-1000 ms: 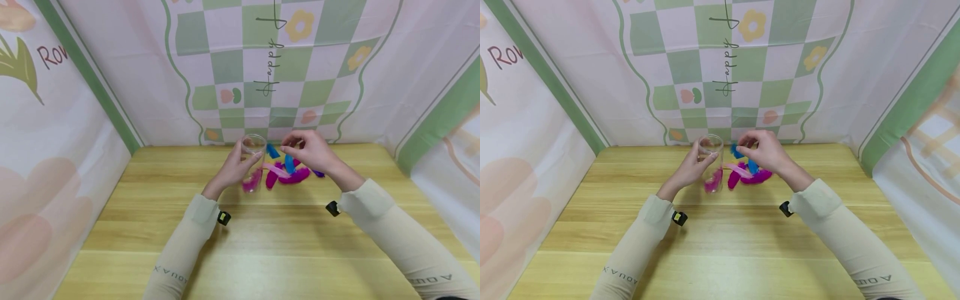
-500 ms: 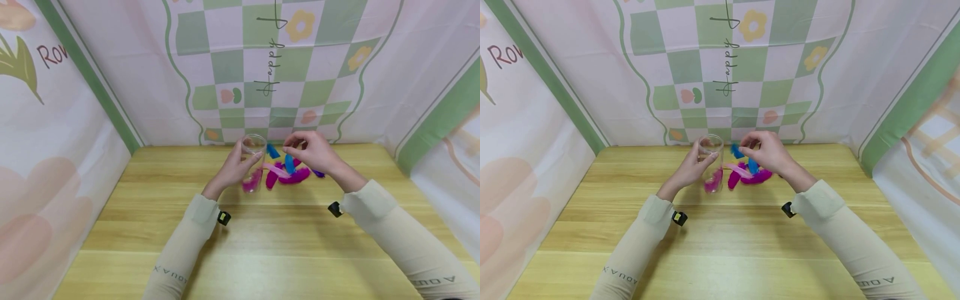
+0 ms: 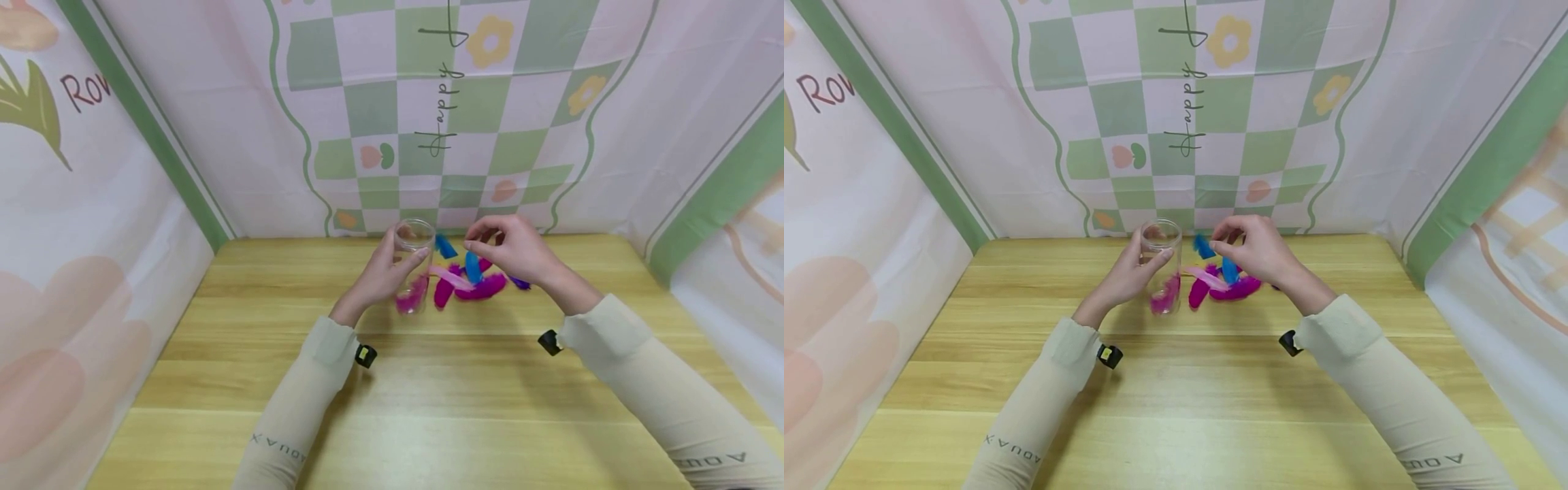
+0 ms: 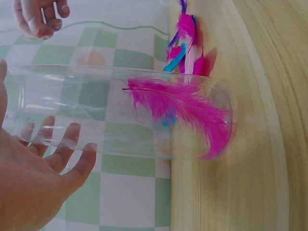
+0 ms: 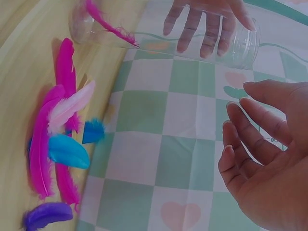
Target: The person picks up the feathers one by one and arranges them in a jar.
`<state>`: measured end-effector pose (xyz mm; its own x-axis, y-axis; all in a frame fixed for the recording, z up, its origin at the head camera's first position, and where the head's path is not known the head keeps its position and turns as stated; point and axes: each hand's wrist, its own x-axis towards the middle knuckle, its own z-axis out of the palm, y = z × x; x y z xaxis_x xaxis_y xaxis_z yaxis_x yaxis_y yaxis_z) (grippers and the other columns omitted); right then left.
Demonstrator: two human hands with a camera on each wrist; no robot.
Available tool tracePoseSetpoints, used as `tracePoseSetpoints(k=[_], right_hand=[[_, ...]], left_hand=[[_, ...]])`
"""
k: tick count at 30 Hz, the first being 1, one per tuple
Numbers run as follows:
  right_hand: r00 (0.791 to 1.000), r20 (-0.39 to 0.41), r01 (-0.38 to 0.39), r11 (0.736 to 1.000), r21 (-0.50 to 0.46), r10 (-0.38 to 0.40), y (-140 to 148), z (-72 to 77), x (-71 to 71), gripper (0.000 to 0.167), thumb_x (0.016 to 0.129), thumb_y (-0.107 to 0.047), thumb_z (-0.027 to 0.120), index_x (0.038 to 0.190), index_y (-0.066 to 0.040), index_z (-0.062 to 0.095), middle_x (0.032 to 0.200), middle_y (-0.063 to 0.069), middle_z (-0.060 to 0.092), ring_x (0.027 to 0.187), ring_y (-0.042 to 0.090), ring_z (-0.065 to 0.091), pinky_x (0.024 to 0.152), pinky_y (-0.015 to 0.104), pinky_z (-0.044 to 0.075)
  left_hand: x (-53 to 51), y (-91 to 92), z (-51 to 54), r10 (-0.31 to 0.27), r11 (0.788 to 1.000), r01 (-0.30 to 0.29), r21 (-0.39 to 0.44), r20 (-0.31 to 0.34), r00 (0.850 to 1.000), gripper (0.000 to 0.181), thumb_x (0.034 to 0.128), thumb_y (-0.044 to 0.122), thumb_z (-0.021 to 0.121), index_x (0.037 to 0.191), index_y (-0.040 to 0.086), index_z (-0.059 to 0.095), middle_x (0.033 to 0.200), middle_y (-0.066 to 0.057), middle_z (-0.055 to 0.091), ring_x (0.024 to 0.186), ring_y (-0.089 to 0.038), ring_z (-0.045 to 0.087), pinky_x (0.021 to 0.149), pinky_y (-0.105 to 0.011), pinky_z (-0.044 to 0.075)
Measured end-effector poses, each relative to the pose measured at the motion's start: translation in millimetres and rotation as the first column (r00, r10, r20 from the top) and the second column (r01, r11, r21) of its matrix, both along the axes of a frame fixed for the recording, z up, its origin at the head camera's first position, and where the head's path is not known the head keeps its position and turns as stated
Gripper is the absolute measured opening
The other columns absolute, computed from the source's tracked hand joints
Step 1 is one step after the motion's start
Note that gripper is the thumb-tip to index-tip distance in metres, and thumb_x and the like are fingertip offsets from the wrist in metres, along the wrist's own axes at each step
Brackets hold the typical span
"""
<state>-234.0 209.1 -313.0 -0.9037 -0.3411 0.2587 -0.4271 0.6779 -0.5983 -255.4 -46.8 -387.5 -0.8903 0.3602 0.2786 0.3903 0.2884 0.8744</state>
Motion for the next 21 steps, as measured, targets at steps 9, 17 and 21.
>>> tracePoseSetpoints(k=[9,17,21], right_hand=[[1.0,0.015,0.003,1.0,-0.002,-0.003,1.9,-1.8,-0.9,0.012,0.099,-0.017,0.07,0.104,-0.007,0.075,0.096,0.004,0.072,0.088,0.021,0.061,0.077,0.036,0.047],[1.0,0.008,0.012,1.0,0.004,-0.012,2.5,-2.9,-1.9,0.012,0.098,-0.016,0.07,0.103,-0.006,0.075,0.096,0.005,0.072,0.089,0.021,0.062,0.078,0.037,0.046],[1.0,0.018,0.014,1.0,0.011,-0.014,3.1,-3.5,-1.2,0.013,0.099,-0.017,0.07,0.104,-0.006,0.075,0.097,0.005,0.072,0.09,0.022,0.062,0.08,0.039,0.047]], left_hand=[[-0.3,0.0,0.1,-0.007,1.0,0.007,0.013,0.013,1.0,0.068,0.1025,0.047,0.06,0.153,0.011,0.031,0.144,-0.006,0.046,0.127,-0.024,0.052,0.107,-0.045,0.047],[-1.5,0.3,0.2,-0.013,1.0,0.013,0.014,0.009,1.0,0.069,0.1029,0.045,0.06,0.153,0.007,0.032,0.143,-0.008,0.047,0.125,-0.025,0.053,0.107,-0.045,0.047],[-1.0,0.0,-0.2,-0.012,1.0,0.012,0.014,0.01,1.0,0.066,0.1027,0.045,0.06,0.151,0.01,0.033,0.142,-0.007,0.048,0.125,-0.024,0.053,0.107,-0.046,0.047]])
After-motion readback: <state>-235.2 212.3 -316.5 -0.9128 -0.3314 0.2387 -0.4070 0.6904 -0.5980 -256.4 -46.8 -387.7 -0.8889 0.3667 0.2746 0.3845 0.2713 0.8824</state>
